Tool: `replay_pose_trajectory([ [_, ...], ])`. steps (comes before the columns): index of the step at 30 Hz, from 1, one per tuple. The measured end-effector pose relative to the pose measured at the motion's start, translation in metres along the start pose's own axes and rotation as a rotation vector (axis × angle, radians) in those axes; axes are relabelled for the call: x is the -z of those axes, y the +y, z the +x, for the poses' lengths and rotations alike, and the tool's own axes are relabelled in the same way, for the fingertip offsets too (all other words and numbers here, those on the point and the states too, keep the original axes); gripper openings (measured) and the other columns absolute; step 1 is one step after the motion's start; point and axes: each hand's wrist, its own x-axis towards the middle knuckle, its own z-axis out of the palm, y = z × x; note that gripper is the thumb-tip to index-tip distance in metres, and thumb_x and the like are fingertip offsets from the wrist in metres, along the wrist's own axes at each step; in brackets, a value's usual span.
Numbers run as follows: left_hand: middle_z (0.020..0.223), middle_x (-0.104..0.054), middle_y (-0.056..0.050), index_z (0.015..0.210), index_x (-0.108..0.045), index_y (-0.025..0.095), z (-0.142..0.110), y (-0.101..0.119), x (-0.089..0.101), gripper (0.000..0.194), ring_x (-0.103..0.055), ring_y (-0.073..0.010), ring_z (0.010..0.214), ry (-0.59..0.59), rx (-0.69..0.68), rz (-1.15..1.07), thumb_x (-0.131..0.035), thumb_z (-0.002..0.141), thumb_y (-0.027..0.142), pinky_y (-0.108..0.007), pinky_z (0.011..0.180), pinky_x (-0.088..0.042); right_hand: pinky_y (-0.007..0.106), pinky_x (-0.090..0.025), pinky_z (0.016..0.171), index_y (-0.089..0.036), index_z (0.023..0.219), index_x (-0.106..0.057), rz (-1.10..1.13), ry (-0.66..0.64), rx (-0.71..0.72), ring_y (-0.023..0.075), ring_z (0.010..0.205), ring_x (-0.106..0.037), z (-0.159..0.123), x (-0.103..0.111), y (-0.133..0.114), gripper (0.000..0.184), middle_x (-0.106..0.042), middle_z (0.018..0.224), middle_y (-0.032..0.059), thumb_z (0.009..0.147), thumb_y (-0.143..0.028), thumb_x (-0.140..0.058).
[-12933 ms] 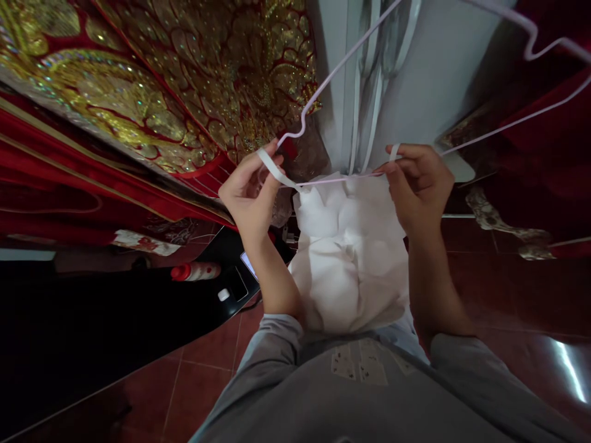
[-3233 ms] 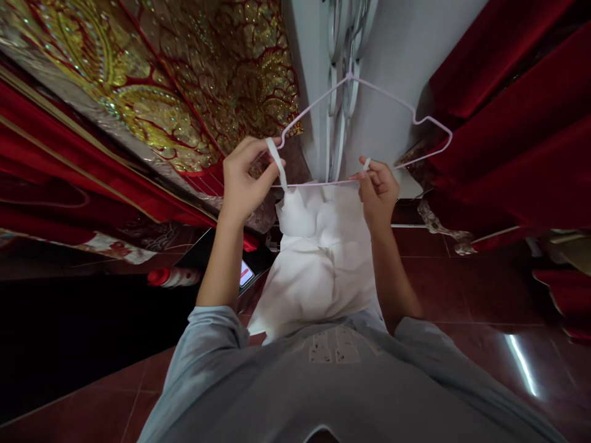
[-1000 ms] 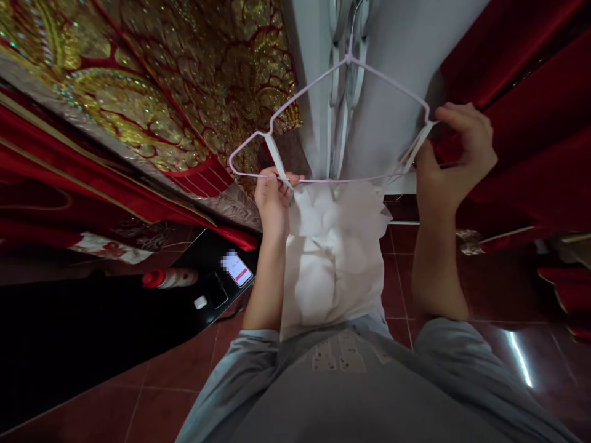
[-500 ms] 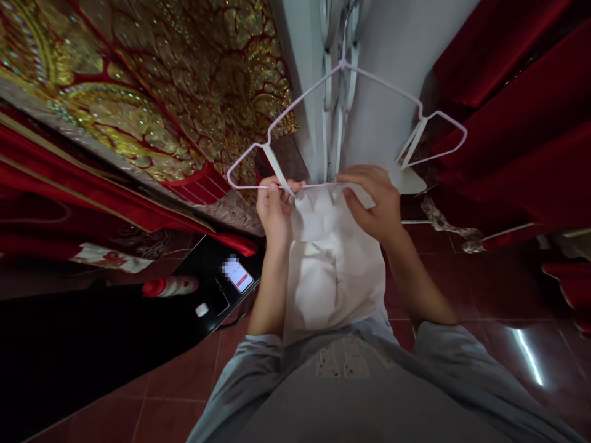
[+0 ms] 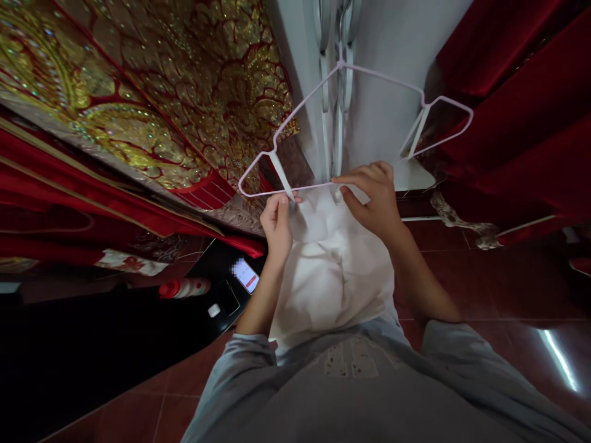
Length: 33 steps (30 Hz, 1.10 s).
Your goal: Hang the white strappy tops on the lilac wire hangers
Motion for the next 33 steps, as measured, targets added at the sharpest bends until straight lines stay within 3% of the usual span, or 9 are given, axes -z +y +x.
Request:
replay_pose_trajectory([
  [5, 0.089, -0.080, -0.007, 0.095, -0.085, 0.021, 0.010, 0.040, 0.021, 0.028, -0.067, -0.0175, 0.079, -0.165, 0.072, 0.027, -0.084, 0.091, 0.048, -0.027, 0.073, -0.054, 0.052, -0.041, 0.120, -0.031, 0.110, -0.080, -0.016, 0.016, -0.015, 0.0199, 0.099, -0.069, -0.002, -0.004, 0.000, 0.023, -0.079, 0.105, 0.0017, 0.104, -0.028, -0.058],
  [8, 0.091, -0.080, -0.008, 0.095, -0.086, 0.020, 0.030, 0.074, 0.028, 0.027, -0.040, -0.0089, 0.053, -0.218, 0.234, -0.196, -0.089, 0.082, 0.043, -0.020, 0.041, -0.026, 0.053, -0.040, 0.122, -0.031, 0.109, -0.080, 0.000, 0.022, -0.017, 0.0199, 0.099, -0.069, -0.003, -0.003, -0.001, 0.023, -0.079, 0.104, 0.0009, 0.104, -0.028, -0.058],
  [11, 0.116, -0.082, -0.013, 0.107, -0.086, 0.020, 0.052, 0.094, 0.042, 0.030, -0.039, -0.0096, 0.056, -0.198, 0.286, -0.336, -0.081, 0.089, 0.043, -0.020, 0.036, -0.022, 0.054, -0.039, 0.123, -0.031, 0.107, -0.080, 0.014, 0.041, -0.007, 0.0201, 0.099, -0.069, -0.004, -0.001, 0.000, 0.023, -0.079, 0.103, 0.0010, 0.103, -0.026, -0.058],
  [14, 0.130, -0.081, -0.011, 0.114, -0.083, 0.020, 0.063, 0.085, 0.059, 0.028, -0.046, -0.0087, 0.058, -0.051, 0.183, -0.363, -0.063, 0.109, 0.038, -0.019, 0.036, -0.021, 0.055, -0.039, 0.124, -0.031, 0.106, -0.080, 0.020, 0.030, -0.005, 0.0204, 0.099, -0.069, -0.004, 0.002, 0.002, 0.023, -0.079, 0.103, 0.0012, 0.103, -0.026, -0.058],
  [17, 0.129, -0.081, -0.004, 0.120, -0.081, 0.024, 0.054, 0.056, 0.066, 0.023, -0.050, -0.0045, 0.057, 0.156, 0.012, -0.264, -0.060, 0.113, 0.030, -0.017, 0.040, -0.021, 0.055, -0.039, 0.125, -0.031, 0.107, -0.080, 0.037, 0.035, 0.006, 0.0203, 0.100, -0.069, -0.005, 0.003, 0.004, 0.023, -0.079, 0.105, 0.0011, 0.104, -0.027, -0.057],
  [20, 0.123, -0.084, -0.005, 0.118, -0.082, 0.024, 0.032, 0.031, 0.052, 0.021, -0.050, -0.0020, 0.055, 0.265, 0.036, -0.188, -0.080, 0.099, 0.032, -0.016, 0.042, -0.017, 0.055, -0.041, 0.124, -0.032, 0.111, -0.080, 0.034, 0.024, 0.003, 0.0203, 0.102, -0.069, -0.006, -0.001, 0.004, 0.023, -0.079, 0.107, 0.0017, 0.104, -0.030, -0.057],
  [24, 0.119, -0.085, -0.014, 0.108, -0.082, 0.020, 0.008, 0.023, 0.006, 0.052, -0.046, -0.0039, 0.049, 0.040, 0.231, -0.252, -0.082, 0.089, 0.068, -0.019, 0.038, -0.015, 0.054, -0.044, 0.123, -0.032, 0.120, -0.079, 0.059, 0.016, -0.002, 0.0212, 0.110, -0.072, -0.010, -0.013, -0.007, 0.026, -0.080, 0.115, 0.0023, 0.104, -0.035, -0.059],
  [28, 0.100, -0.084, -0.008, 0.096, -0.074, 0.020, -0.002, 0.033, -0.032, 0.045, -0.045, -0.0049, 0.045, -0.059, 0.186, -0.438, -0.077, 0.096, 0.064, -0.019, 0.038, -0.019, 0.054, -0.045, 0.125, -0.034, 0.125, -0.078, 0.115, 0.088, 0.008, 0.0206, 0.115, -0.073, -0.019, -0.022, -0.025, 0.028, -0.081, 0.122, 0.0010, 0.105, -0.032, -0.058],
  [33, 0.085, -0.077, -0.003, 0.085, -0.062, 0.020, -0.003, 0.036, -0.039, 0.043, -0.045, -0.0053, 0.044, -0.049, 0.166, -0.444, -0.075, 0.101, 0.058, -0.018, 0.039, -0.023, 0.058, -0.050, 0.123, -0.031, 0.114, -0.079, 0.268, 0.317, -0.139, 0.0231, 0.118, -0.073, -0.032, -0.019, -0.027, 0.022, -0.079, 0.117, 0.0025, 0.101, -0.039, -0.063],
])
